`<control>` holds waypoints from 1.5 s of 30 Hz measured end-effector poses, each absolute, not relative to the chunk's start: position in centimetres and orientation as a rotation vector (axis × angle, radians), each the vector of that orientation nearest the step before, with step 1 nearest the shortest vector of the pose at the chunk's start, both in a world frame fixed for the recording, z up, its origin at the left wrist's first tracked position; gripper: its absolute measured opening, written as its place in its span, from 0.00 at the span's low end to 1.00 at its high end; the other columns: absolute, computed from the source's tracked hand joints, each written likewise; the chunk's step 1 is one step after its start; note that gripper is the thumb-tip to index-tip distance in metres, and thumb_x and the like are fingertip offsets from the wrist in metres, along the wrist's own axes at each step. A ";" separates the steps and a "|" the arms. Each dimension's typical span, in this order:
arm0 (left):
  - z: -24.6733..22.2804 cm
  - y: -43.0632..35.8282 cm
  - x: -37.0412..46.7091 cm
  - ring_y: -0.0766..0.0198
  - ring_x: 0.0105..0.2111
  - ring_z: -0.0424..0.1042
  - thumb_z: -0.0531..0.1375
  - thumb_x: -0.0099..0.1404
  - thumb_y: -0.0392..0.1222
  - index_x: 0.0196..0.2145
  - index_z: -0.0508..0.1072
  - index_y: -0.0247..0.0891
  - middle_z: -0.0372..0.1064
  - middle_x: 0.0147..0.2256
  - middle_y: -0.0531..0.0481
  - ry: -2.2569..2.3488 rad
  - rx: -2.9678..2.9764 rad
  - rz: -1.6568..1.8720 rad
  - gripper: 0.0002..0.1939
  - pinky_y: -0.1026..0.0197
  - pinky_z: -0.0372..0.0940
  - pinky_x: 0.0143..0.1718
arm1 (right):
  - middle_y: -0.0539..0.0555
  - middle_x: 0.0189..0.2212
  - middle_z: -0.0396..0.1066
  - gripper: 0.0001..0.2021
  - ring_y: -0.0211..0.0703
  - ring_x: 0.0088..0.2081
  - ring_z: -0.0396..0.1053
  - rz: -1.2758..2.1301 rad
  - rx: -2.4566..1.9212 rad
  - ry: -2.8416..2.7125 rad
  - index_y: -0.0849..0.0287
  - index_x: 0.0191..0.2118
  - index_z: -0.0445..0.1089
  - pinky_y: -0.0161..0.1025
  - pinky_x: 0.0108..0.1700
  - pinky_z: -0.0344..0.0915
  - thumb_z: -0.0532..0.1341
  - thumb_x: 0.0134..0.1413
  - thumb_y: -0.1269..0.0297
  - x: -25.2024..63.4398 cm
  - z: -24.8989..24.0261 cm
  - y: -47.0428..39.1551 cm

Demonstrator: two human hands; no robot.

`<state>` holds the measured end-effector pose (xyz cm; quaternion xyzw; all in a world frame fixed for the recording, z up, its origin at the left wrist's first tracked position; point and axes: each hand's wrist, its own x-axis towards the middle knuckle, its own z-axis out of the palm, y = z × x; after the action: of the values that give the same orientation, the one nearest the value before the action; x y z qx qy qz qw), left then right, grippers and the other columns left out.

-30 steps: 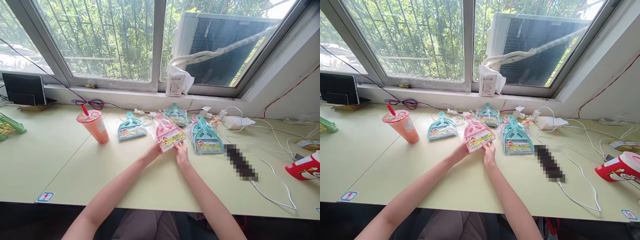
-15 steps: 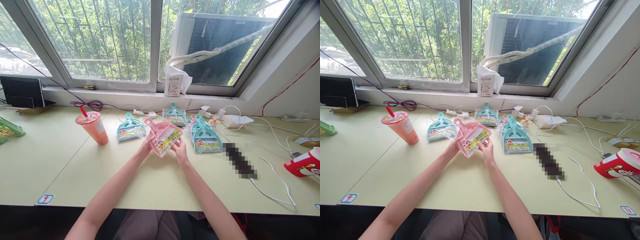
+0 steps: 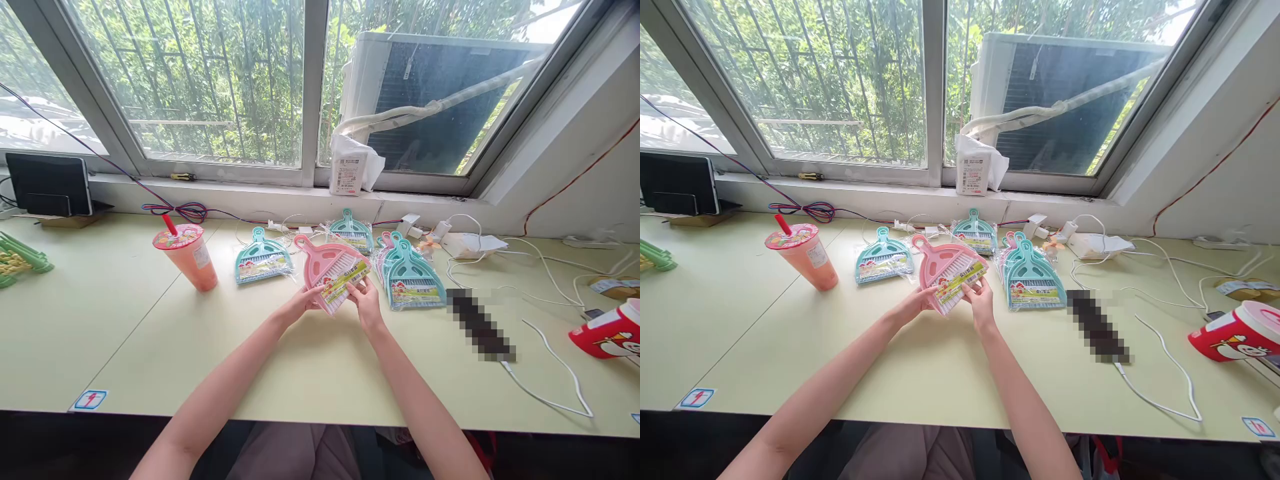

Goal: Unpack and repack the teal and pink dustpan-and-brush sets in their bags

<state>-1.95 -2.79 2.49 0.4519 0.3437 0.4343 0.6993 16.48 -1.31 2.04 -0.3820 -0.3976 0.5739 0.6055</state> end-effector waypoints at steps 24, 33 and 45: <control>0.8 -1.4 -1.7 0.42 0.57 0.69 0.67 0.57 0.44 0.52 0.73 0.36 0.74 0.52 0.39 0.785 0.691 1.172 0.25 0.43 0.63 0.61 | 0.59 0.53 0.64 0.17 0.53 0.57 0.61 0.584 -1.117 -1.432 0.52 0.51 0.71 0.48 0.53 0.67 0.59 0.57 0.54 17.4 2.3 -0.9; 1.9 -2.2 -0.9 0.37 0.62 0.61 0.68 0.57 0.44 0.61 0.66 0.40 0.68 0.59 0.41 0.664 0.875 1.077 0.35 0.39 0.57 0.62 | 0.61 0.52 0.66 0.23 0.60 0.58 0.60 0.375 -1.339 -1.405 0.55 0.53 0.66 0.56 0.57 0.63 0.63 0.48 0.66 17.1 0.3 -0.4; 0.8 -2.1 -0.7 0.41 0.50 0.74 0.69 0.57 0.48 0.51 0.75 0.35 0.75 0.49 0.38 0.806 0.950 0.976 0.26 0.44 0.67 0.54 | 0.62 0.47 0.67 0.10 0.58 0.55 0.60 0.195 -1.423 -1.394 0.56 0.42 0.69 0.57 0.60 0.58 0.55 0.56 0.69 17.8 0.5 0.4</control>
<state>-0.72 -2.13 0.82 0.4269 0.3621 0.4388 0.7030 17.82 0.43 0.54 -0.5986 -0.5863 0.0822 0.5395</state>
